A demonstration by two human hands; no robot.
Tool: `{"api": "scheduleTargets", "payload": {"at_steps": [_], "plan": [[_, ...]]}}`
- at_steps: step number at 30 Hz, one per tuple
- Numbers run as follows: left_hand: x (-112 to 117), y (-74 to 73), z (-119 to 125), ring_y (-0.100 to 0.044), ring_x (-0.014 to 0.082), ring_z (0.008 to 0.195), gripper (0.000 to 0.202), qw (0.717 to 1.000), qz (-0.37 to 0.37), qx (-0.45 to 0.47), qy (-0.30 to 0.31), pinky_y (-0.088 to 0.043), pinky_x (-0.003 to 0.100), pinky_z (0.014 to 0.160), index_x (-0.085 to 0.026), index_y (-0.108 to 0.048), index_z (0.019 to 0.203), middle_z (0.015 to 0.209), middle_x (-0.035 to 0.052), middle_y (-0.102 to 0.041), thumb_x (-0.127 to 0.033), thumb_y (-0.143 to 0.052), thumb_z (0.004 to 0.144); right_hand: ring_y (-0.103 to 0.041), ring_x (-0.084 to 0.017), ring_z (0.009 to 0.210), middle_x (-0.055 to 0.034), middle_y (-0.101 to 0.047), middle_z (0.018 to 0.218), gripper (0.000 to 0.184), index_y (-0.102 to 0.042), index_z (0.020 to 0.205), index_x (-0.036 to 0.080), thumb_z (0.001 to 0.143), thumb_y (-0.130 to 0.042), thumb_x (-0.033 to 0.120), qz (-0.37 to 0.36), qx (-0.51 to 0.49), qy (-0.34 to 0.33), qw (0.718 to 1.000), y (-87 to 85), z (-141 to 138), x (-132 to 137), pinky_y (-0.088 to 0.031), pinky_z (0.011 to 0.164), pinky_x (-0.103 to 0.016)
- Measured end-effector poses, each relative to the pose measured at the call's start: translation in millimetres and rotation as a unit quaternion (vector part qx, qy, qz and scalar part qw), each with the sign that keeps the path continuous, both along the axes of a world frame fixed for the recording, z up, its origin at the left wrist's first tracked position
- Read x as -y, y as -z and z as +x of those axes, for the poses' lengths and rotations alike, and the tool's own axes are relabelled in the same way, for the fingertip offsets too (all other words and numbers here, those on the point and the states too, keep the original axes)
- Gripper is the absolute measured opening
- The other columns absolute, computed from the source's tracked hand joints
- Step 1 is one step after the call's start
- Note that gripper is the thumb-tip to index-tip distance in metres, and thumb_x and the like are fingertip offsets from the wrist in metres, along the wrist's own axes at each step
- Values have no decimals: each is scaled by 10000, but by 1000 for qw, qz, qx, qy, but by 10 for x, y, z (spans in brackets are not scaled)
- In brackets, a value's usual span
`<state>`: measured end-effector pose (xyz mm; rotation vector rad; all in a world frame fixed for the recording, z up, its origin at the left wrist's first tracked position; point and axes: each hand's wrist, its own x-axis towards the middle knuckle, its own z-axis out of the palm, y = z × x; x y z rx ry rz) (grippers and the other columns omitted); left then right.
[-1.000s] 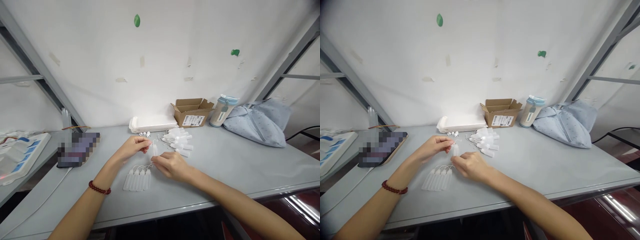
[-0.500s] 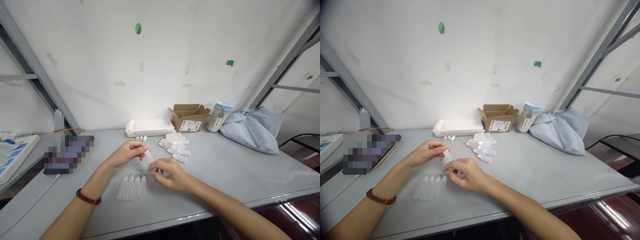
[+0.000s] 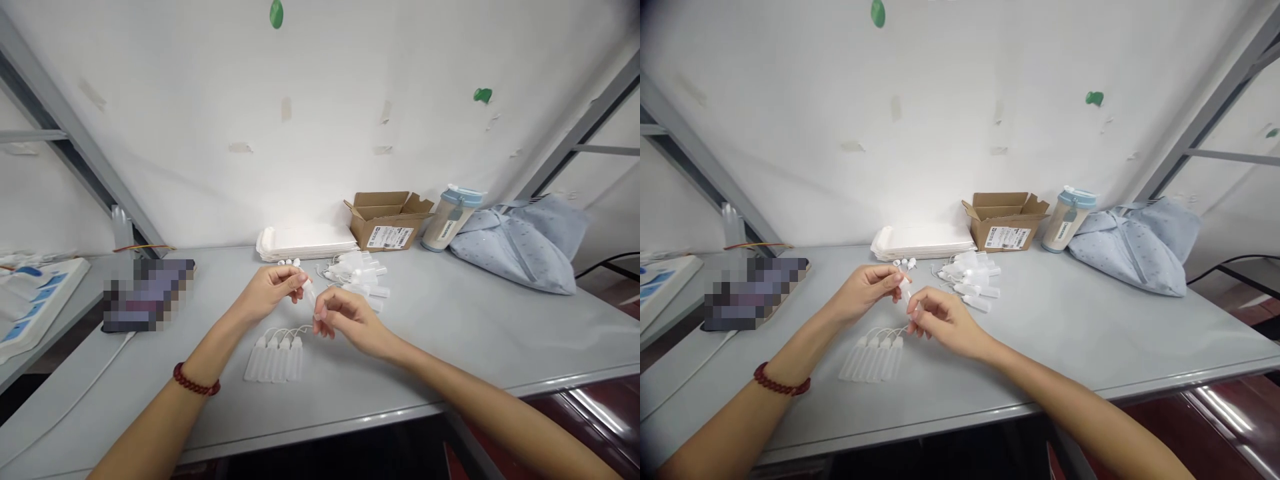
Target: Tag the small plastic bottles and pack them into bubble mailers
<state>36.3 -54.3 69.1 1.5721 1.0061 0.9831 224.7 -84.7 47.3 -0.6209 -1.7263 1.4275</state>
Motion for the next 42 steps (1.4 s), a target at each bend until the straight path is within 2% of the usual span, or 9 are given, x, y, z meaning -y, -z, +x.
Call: {"api": "scheduleTargets", "payload": {"at_steps": [10, 16, 18, 23, 28, 30, 34, 37, 42], "plan": [[4, 31, 33, -538, 119, 607, 265, 999, -8, 41, -25, -446, 262, 615, -157, -651, 739, 646, 10, -600, -421, -643, 735, -482, -90, 499, 28, -564, 573, 69, -487, 779, 188, 813, -491, 248, -119, -97, 9, 988, -47, 50, -124, -386, 484, -223], [54, -17, 82, -554, 129, 623, 207, 997, 63, -13, -31, -476, 275, 651, -179, -671, 786, 726, 21, -639, -378, -649, 734, -385, -74, 431, 75, -449, 509, 64, -458, 791, 207, 795, -495, 260, -168, -120, 39, 978, -93, 99, -218, -348, 440, -210], [61, -21, 87, -569, 142, 662, 182, 996, 72, -29, -40, -485, 268, 640, -197, -684, 791, 782, 28, -658, -362, -667, 715, -364, -72, 425, 86, -408, 497, 85, -458, 814, 216, 804, -490, 294, -179, -120, 25, 976, -93, 108, -237, -334, 430, -204], [73, -7, 87, -604, 188, 837, 183, 994, 78, -32, -62, -500, 287, 747, -210, -691, 797, 872, 31, -679, -340, -710, 670, -380, -71, 445, 72, -438, 534, 99, -474, 837, 216, 818, -485, 312, -164, -97, 34, 981, -83, 125, -242, -350, 453, -212], [98, -19, 103, -624, 154, 747, 234, 998, 31, 2, -62, -512, 305, 768, -183, -693, 816, 894, 40, -678, -399, -643, 742, -392, -79, 452, 63, -454, 528, 96, -482, 841, 208, 836, -479, 304, -144, -96, 35, 984, -91, 138, -239, -354, 452, -215], [105, -21, 122, -629, 146, 710, 269, 998, -4, 25, -55, -525, 302, 741, -162, -686, 810, 867, 48, -675, -418, -635, 747, -396, -80, 456, 63, -450, 529, 99, -488, 847, 205, 841, -479, 303, -134, -95, 35, 986, -93, 146, -243, -355, 452, -216], [109, -11, 151, -604, 137, 565, 400, 997, -74, 23, -30, -521, 281, 555, -115, -650, 721, 679, 52, -633, -498, -556, 785, -409, -83, 466, 62, -442, 546, 107, -486, 863, 205, 847, -474, 310, -119, -86, 41, 988, -96, 163, -243, -359, 457, -221], [112, -16, 139, -577, 116, 526, 398, 999, -47, -4, -9, -501, 263, 528, -114, -642, 706, 653, 44, -622, -484, -534, 805, -413, -82, 467, 67, -426, 549, 106, -476, 867, 211, 854, -466, 316, -122, -75, 40, 989, -97, 171, -242, -359, 463, -223], [113, -32, 98, -597, 130, 648, 247, 997, 43, -64, 9, -507, 256, 607, -142, -678, 796, 733, 40, -652, -367, -576, 793, -398, -71, 459, 75, -402, 556, 122, -474, 879, 216, 858, -466, 337, -130, -58, 47, 989, -90, 172, -255, -356, 466, -220]]}}
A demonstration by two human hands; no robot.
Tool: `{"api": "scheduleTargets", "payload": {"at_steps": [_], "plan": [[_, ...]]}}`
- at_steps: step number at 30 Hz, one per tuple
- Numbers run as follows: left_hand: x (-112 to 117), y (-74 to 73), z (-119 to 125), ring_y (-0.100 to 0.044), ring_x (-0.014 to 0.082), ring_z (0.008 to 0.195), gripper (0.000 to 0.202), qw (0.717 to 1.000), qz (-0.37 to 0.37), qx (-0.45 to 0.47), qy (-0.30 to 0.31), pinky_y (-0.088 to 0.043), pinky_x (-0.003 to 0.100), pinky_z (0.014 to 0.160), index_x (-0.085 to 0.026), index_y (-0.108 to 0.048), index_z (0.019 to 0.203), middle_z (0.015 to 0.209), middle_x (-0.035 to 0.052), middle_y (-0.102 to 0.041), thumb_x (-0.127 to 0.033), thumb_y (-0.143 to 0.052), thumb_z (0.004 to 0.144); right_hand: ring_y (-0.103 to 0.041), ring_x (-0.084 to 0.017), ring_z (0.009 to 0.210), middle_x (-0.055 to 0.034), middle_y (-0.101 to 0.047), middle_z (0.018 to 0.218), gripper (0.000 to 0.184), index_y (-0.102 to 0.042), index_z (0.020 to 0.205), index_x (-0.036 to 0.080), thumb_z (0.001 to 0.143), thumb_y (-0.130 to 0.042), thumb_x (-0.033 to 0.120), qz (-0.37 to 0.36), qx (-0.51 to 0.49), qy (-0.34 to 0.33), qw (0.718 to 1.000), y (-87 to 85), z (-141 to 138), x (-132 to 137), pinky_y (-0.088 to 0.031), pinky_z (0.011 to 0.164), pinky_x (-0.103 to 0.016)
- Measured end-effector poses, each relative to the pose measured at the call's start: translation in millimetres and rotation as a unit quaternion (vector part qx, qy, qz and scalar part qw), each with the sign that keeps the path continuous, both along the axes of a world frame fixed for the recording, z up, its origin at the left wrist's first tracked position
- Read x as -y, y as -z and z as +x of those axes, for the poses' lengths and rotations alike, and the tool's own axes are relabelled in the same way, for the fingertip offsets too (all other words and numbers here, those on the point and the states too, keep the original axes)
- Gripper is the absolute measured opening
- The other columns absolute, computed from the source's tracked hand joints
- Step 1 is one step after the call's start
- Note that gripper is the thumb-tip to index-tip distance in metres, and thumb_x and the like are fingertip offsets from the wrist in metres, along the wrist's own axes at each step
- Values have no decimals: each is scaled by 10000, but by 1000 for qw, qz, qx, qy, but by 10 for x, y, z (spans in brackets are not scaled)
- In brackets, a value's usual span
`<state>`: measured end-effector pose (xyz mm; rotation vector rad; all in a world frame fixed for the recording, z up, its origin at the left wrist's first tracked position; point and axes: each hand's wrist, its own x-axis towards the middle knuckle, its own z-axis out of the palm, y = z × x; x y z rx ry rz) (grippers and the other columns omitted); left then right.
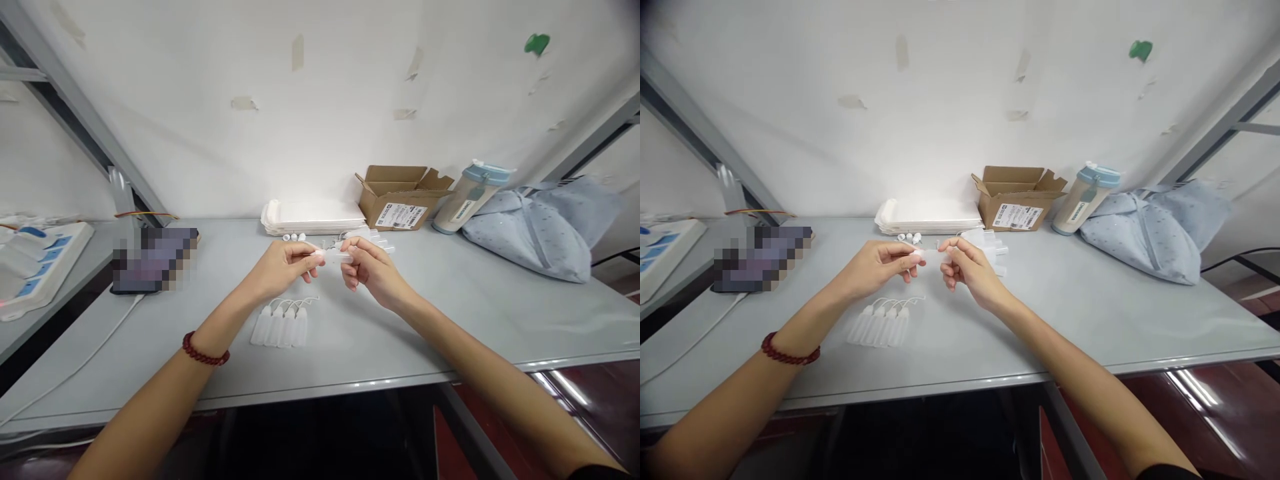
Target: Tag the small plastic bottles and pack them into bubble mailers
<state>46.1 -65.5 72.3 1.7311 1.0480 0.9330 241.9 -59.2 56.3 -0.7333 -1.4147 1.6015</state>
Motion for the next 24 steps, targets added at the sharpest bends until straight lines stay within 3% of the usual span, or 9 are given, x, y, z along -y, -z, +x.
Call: {"api": "scheduleTargets", "payload": {"at_steps": [5, 14, 20, 24], "plan": [[-20, 37, 13, -590, 124, 659, 198, 1000, 6, 9, -16, -516, 263, 601, -144, -684, 809, 926, 62, -659, -321, -610, 761, -411, -74, 458, 72, -426, 559, 185, -468, 916, 213, 860, -463, 389, 10, 37, 25, 999, 7, -28, -10, -367, 465, -225], [-6, 24, 38, -572, 133, 672, 224, 999, -22, 28, -17, -508, 270, 612, -148, -683, 847, 799, 45, -653, -336, -651, 729, -470, -85, 541, 1, -571, 721, 273, -515, 1066, 174, 862, -476, 351, 184, 197, 91, 959, 93, -65, 30, -396, 518, -236], [-37, 70, 50, -588, 126, 622, 322, 993, -81, 83, -9, -507, 279, 600, -131, -626, 783, 772, 44, -617, -436, -531, 818, -461, -82, 532, 10, -550, 698, 266, -531, 1024, 164, 859, -480, 366, 179, 160, 110, 965, 60, -57, 18, -383, 501, -227], [-25, 82, 65, -582, 121, 594, 352, 998, -45, 37, -4, -492, 262, 597, -133, -593, 708, 689, 23, -592, -444, -489, 838, -451, -79, 505, 26, -524, 645, 290, -525, 1000, 159, 854, -481, 405, 180, 160, 99, 965, 67, -53, 12, -377, 492, -224]]}}
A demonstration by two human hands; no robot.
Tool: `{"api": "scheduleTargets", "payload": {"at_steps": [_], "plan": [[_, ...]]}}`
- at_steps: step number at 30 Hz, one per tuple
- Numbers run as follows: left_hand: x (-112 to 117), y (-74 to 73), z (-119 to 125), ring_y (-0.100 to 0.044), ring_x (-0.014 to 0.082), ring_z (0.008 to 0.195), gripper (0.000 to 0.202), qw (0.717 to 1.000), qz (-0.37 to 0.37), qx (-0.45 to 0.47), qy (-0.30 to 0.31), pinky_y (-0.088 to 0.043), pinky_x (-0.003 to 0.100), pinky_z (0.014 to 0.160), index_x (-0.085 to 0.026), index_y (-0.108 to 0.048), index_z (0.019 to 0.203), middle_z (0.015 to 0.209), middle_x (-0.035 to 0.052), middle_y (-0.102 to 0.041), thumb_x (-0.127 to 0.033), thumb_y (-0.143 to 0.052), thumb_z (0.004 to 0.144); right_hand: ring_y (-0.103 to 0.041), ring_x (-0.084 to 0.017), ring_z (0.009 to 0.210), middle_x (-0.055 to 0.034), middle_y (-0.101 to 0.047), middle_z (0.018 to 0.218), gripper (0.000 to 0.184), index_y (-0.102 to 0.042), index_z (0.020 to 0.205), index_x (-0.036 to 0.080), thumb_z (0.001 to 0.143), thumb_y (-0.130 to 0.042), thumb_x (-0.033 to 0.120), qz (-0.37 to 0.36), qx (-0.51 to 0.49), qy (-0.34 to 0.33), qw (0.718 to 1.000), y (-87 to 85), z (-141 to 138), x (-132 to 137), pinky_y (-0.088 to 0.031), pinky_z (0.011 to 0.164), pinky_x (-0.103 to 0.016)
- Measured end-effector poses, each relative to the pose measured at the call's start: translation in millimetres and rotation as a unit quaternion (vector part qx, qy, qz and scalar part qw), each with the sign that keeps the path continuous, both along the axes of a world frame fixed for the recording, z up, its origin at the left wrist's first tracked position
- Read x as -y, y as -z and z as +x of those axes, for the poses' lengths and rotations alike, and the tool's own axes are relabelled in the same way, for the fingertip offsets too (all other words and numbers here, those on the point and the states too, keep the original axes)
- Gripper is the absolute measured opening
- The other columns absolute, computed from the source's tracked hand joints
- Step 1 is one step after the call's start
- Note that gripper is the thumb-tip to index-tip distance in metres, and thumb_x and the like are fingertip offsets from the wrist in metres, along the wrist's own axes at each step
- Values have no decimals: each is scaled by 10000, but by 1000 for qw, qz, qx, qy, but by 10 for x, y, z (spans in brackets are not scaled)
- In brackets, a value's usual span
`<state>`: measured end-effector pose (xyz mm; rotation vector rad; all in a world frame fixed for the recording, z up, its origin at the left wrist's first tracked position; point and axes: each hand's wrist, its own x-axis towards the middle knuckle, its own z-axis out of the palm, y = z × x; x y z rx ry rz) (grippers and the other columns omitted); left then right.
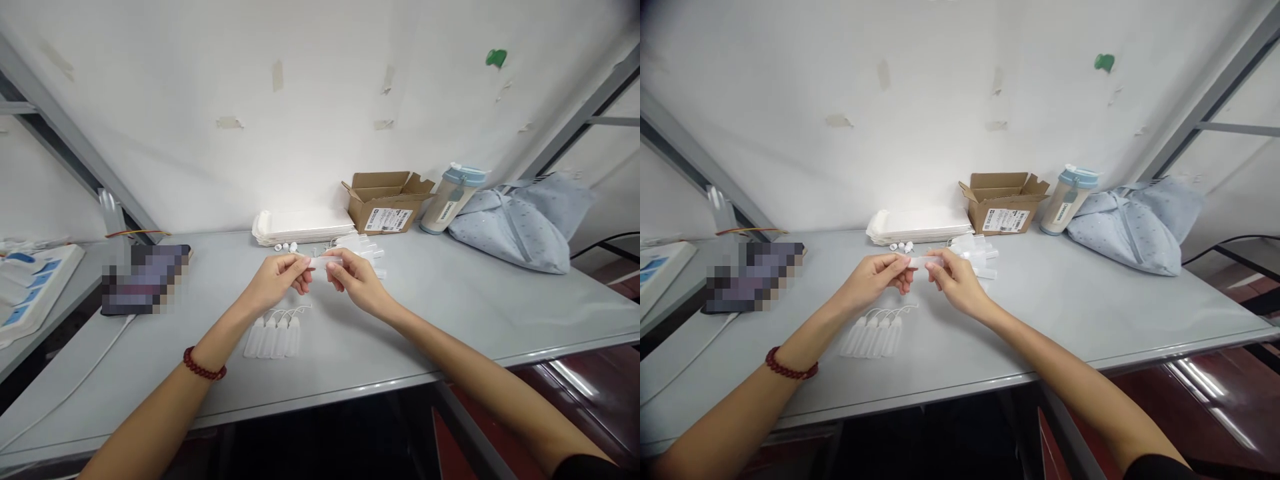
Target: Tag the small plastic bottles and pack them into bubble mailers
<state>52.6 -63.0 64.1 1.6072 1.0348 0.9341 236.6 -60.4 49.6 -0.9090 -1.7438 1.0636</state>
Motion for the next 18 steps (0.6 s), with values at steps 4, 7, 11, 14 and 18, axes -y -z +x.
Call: {"api": "scheduleTargets", "payload": {"at_steps": [4, 7, 11, 14, 18], "plan": [[44, -24, 10, -580, 120, 614, 283, 996, 64, -53, -18, -487, 260, 633, -145, -603, 805, 704, 16, -605, -408, -503, 834, -422, -75, 444, 47, -494, 551, 307, -528, 894, 162, 865, -448, 457, -21, 18, -5, 1000, 33, 10, -27, -341, 464, -219], [64, -36, 16, -582, 125, 634, 271, 995, 79, -63, -20, -486, 263, 643, -148, -593, 837, 717, 15, -600, -403, -500, 832, -407, -74, 410, 52, -480, 500, 349, -504, 769, 169, 868, -422, 494, -41, 17, -13, 999, 31, 18, -51, -324, 453, -222], [65, -33, 33, -581, 122, 638, 284, 996, 63, -57, -12, -482, 255, 627, -146, -585, 786, 737, 20, -598, -406, -483, 838, -411, -81, 404, 42, -463, 453, 433, -472, 647, 169, 884, -365, 516, -56, 18, -20, 998, -16, 25, -58, -330, 467, -232], [54, -19, 50, -573, 118, 615, 300, 998, 36, -43, -1, -480, 256, 616, -146, -569, 732, 695, 7, -576, -405, -467, 843, -411, -82, 432, 37, -452, 459, 457, -473, 602, 167, 884, -369, 512, -38, 39, -5, 998, -42, 24, -48, -330, 487, -233], [27, 14, 50, -550, 111, 557, 333, 1000, -4, -14, -10, -473, 264, 586, -144, -551, 674, 632, -8, -543, -421, -462, 836, -449, -97, 549, 11, -529, 621, 342, -588, 773, 157, 856, -466, 465, 35, 85, 25, 995, -35, 14, -31, -335, 518, -228]]}}
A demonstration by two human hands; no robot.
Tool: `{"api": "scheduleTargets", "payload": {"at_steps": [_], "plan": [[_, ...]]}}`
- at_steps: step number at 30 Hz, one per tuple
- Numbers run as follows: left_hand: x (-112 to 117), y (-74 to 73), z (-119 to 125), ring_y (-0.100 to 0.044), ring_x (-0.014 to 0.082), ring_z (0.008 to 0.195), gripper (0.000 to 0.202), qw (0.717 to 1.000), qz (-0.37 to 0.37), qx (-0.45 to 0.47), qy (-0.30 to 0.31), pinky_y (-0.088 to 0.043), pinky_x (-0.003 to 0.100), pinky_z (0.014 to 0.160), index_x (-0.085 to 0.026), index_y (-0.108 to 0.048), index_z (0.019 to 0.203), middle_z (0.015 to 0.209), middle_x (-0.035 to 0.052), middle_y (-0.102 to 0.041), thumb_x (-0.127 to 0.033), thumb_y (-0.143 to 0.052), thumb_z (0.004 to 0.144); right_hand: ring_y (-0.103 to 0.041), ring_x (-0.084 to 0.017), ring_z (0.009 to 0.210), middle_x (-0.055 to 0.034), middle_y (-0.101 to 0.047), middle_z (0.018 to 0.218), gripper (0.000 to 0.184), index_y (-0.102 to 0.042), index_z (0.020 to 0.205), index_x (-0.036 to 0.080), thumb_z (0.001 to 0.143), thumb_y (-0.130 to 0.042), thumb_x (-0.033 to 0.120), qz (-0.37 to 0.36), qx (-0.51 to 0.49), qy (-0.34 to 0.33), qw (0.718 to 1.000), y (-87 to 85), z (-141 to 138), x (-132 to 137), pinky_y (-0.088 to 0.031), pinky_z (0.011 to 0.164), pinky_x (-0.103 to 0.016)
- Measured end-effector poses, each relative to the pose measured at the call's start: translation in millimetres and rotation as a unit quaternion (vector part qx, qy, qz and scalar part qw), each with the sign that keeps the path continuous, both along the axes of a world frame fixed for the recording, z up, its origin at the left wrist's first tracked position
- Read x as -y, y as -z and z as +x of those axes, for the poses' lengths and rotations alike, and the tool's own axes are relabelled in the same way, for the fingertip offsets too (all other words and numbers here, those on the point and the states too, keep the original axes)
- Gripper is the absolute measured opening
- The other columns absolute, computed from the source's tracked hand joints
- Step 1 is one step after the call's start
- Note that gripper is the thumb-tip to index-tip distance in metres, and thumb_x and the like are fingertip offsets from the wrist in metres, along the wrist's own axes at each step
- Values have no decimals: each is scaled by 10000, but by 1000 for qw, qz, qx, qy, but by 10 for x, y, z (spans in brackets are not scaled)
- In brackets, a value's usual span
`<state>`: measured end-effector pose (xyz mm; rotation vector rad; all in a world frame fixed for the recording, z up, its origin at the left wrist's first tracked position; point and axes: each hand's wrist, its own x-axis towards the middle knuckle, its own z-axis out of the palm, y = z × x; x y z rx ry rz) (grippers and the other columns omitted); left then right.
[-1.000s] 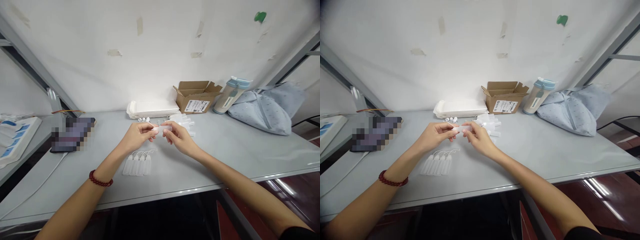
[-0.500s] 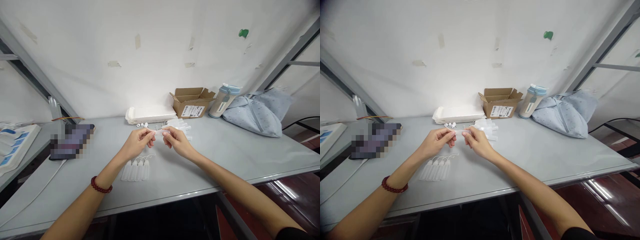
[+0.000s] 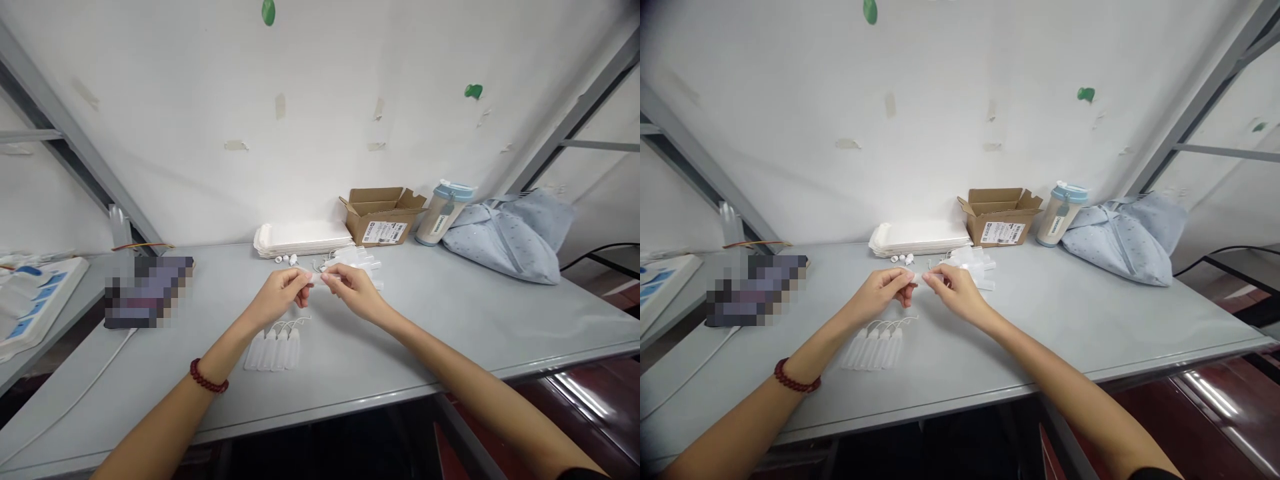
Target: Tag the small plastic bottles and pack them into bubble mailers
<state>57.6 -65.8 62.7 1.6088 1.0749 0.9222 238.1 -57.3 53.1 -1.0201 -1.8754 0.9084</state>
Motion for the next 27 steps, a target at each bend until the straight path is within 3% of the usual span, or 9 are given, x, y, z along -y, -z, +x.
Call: {"api": "scheduleTargets", "payload": {"at_steps": [2, 4, 8, 15, 19, 23, 27], "plan": [[-13, 14, -13, -545, 110, 548, 344, 1000, -11, 9, 3, -471, 265, 581, -141, -555, 668, 626, -5, -546, -432, -470, 831, -478, -111, 617, -9, -571, 709, 312, -610, 873, 160, 864, -465, 437, 42, 20, 1, 999, 14, -3, 3, -344, 543, -229], [-20, 19, -26, -551, 111, 564, 329, 1000, -10, 11, 12, -475, 265, 593, -139, -569, 687, 648, 4, -567, -432, -498, 818, -476, -116, 629, -13, -574, 712, 321, -616, 856, 158, 882, -435, 422, 64, 40, -2, 997, 30, -1, 2, -337, 550, -232], [-20, 8, -20, -568, 116, 599, 278, 1000, -17, 16, 20, -488, 270, 616, -140, -592, 741, 699, 19, -597, -415, -570, 778, -420, -109, 561, 2, -533, 630, 349, -609, 791, 155, 896, -403, 416, 59, 52, 3, 997, 58, -1, -1, -311, 533, -241], [3, 23, 23, -551, 118, 524, 394, 996, -86, 18, 27, -473, 267, 540, -130, -599, 717, 607, 6, -552, -499, -495, 807, -479, -132, 634, -22, -580, 720, 299, -598, 860, 177, 903, -398, 395, 92, 34, -5, 995, 50, -10, 9, -348, 586, -251], [25, 26, 23, -520, 104, 477, 395, 998, -62, -6, 28, -443, 258, 529, -139, -585, 641, 586, 2, -557, -491, -506, 801, -418, -112, 569, 10, -490, 612, 351, -556, 745, 171, 896, -383, 437, 50, 33, -20, 998, 43, 2, -3, -324, 550, -243], [48, 27, 23, -535, 115, 549, 340, 997, 21, -63, 42, -429, 242, 579, -154, -564, 610, 569, -4, -555, -421, -511, 814, -332, -88, 497, 48, -364, 527, 405, -439, 610, 183, 863, -406, 497, -20, 6, -22, 1000, 64, 17, -35, -269, 478, -226], [43, 63, 32, -553, 130, 625, 295, 994, 67, -86, 28, -436, 240, 614, -162, -548, 611, 614, -2, -551, -370, -513, 816, -305, -81, 464, 62, -318, 491, 420, -405, 594, 189, 829, -439, 535, -65, -19, -32, 997, 84, 29, -76, -246, 449, -223]]}}
